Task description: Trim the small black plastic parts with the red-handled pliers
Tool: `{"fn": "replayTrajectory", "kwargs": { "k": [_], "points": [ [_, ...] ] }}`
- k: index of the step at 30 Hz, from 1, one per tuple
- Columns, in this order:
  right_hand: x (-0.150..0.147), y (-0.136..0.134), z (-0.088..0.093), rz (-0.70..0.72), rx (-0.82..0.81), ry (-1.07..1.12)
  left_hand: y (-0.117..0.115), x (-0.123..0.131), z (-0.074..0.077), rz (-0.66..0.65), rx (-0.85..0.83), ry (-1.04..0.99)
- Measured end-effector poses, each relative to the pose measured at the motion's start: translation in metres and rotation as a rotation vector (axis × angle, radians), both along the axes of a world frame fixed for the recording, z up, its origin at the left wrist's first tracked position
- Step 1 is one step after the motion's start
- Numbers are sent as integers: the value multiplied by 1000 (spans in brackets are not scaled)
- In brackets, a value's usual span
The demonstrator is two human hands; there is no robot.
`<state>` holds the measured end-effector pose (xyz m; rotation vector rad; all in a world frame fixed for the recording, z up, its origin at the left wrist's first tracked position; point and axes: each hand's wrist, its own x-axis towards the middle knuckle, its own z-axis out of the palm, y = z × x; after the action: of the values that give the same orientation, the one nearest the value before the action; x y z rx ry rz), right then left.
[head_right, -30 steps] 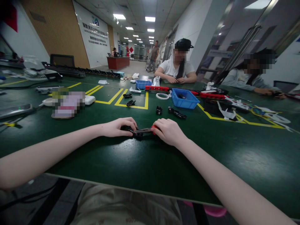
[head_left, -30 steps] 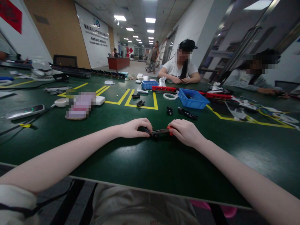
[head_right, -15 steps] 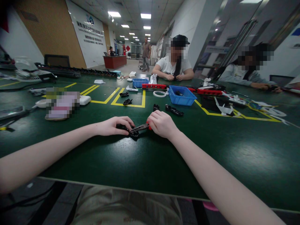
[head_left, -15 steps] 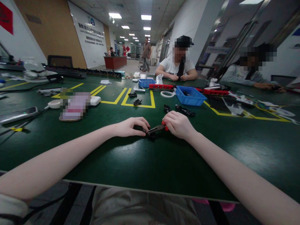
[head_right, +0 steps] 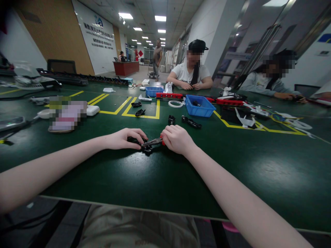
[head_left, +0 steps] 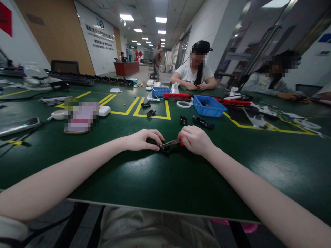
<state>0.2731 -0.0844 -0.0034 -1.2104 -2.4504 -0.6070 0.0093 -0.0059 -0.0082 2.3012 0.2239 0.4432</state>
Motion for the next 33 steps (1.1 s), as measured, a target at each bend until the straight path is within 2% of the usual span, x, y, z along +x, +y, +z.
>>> {"fn": "replayTrajectory", "kwargs": {
  "k": [11,16,33],
  "points": [
    [10,4,2,65,20,11,1,2,0,-4,17,11],
    [12,3,3,51,-20,43,0,3,-1,4,-2,-8],
    [5,-6,5,19,-2,40,-2,6,-6,14,37,-53]
  ]
}}
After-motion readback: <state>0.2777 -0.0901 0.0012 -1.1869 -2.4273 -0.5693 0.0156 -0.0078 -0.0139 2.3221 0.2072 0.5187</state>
